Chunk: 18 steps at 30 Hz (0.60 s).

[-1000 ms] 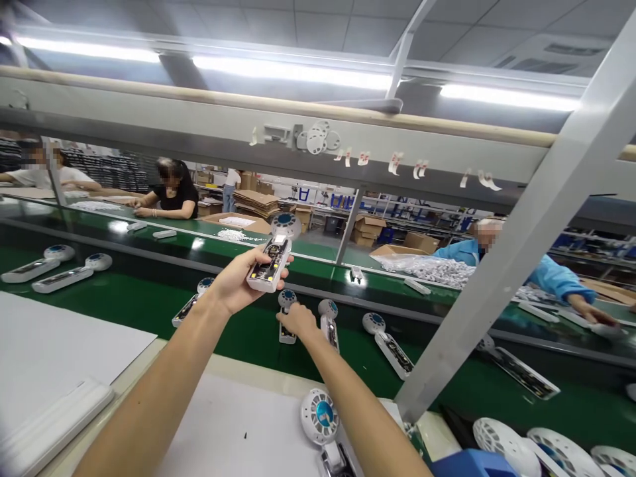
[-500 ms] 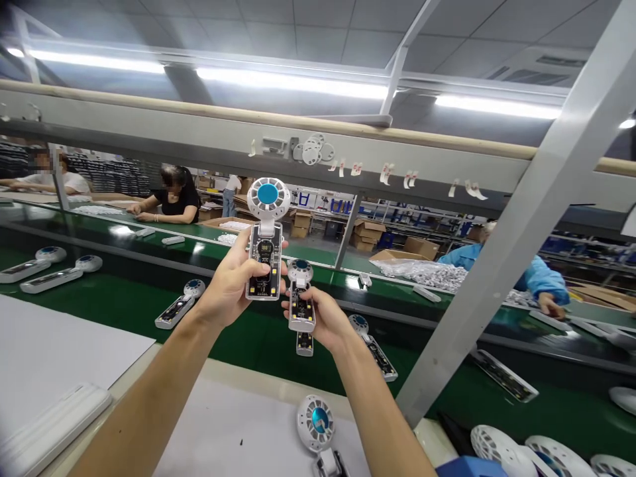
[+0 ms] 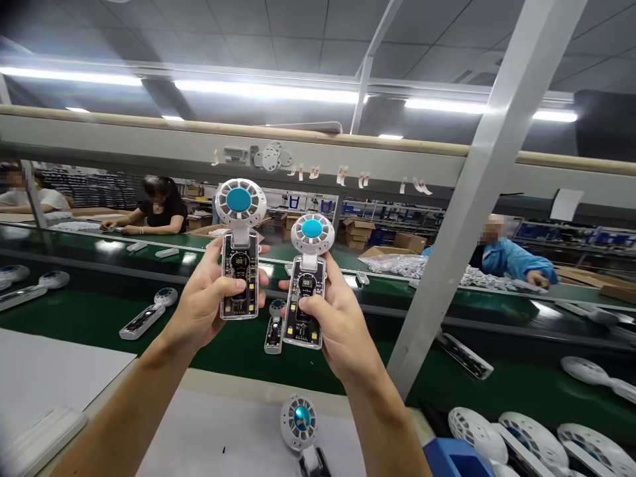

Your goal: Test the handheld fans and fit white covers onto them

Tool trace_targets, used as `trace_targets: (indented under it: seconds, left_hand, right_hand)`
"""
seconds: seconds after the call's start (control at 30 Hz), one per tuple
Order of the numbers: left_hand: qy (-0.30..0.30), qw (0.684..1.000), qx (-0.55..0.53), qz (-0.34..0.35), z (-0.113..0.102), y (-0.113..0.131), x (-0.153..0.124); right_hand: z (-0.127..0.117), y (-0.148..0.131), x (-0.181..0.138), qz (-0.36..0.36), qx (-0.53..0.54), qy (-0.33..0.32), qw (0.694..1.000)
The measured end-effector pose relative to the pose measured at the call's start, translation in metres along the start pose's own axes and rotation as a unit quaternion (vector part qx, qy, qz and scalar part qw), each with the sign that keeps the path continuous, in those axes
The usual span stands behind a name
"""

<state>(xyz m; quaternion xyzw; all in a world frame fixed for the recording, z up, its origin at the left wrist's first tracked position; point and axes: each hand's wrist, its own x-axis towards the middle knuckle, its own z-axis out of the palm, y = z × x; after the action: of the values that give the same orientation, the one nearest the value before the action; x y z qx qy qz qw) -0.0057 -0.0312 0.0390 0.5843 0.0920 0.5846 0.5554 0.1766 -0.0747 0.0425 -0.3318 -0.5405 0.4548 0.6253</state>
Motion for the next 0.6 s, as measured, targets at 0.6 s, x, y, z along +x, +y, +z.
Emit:
trace_targets:
  seconds: [0.6]
  left_hand:
    - [0.002, 0.999, 0.022, -0.026, 0.005, 0.000, -0.002]
  right_hand:
    - [0.001, 0.010, 0.007, -0.080, 0.027, -0.037, 0.996]
